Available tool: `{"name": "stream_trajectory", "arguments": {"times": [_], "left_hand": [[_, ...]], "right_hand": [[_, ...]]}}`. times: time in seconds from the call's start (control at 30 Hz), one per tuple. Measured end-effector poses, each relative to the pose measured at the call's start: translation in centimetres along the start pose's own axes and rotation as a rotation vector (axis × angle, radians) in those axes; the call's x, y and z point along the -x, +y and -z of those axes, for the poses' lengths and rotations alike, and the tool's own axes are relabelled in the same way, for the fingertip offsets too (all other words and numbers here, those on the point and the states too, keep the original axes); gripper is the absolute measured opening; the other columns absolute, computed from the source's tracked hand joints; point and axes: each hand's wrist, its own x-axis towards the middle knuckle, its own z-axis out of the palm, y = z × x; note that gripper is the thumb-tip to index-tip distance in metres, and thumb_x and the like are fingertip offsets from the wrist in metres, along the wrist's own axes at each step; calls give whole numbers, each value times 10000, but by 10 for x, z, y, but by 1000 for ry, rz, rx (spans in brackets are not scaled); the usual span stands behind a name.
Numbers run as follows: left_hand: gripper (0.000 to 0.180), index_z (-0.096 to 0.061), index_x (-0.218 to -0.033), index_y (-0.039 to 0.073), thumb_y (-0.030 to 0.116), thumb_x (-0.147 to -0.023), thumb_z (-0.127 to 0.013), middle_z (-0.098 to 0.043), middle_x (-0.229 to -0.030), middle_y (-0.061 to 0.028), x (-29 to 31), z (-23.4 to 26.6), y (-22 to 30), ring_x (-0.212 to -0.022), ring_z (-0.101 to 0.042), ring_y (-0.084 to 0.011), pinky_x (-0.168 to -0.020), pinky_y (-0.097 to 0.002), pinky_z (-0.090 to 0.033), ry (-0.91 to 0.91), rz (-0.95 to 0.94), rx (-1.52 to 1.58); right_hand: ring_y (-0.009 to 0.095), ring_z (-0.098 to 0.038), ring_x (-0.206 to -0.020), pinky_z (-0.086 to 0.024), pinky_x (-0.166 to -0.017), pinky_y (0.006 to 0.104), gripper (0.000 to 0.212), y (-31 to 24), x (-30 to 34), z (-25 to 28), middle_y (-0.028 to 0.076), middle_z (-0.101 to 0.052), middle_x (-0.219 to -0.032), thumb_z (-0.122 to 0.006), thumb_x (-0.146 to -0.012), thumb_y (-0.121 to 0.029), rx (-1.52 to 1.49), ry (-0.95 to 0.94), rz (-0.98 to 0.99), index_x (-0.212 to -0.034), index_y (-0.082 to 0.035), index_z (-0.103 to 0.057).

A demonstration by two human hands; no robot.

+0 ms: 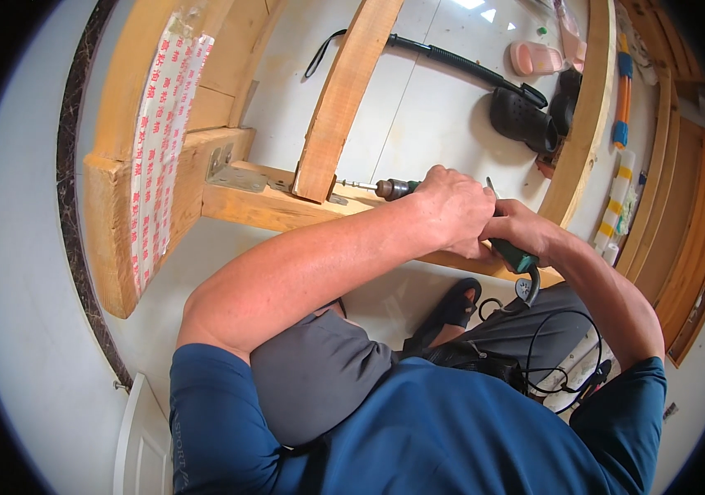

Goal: The user is using a drill and pliers to repair or modify a wooden bed frame, removing small metal pieces.

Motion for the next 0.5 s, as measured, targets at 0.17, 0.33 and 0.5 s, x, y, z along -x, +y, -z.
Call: {"name": "stream_trajectory", "arguments": {"times": [0.17, 0.33, 0.5], "left_hand": [[822, -686, -1060, -28, 730, -760, -786, -753, -829, -202, -1, 0, 1, -834, -780, -379, -799, -484, -617, 0, 11, -27], [829, -693, -1064, -41, 726, -762, -787, -756, -830, -192, 0, 1, 1, -825, -780, -372, -798, -482, -616, 8, 8, -27], [817, -693, -1074, -43, 704, -760, -798, -757, -849, -193, 0, 1, 2, -846, -779, -370, -819, -479, -612, 3, 19, -12]], "right_hand": [[176, -663, -711, -522, -597, 304, 525, -2, 0, 1, 144, -695, -905, -726, -819, -291, 32, -4, 5, -1176, 86, -650], [177, -670, -733, -531, -622, 306, 528, -6, 3, 1, 136, -700, -917, -731, -825, -290, 13, -17, -7, -1187, 86, -650], [174, -670, -751, -535, -633, 311, 510, -7, 5, -2, 133, -701, -938, -735, -836, -285, -2, -2, -8, -1183, 81, -660]]}}
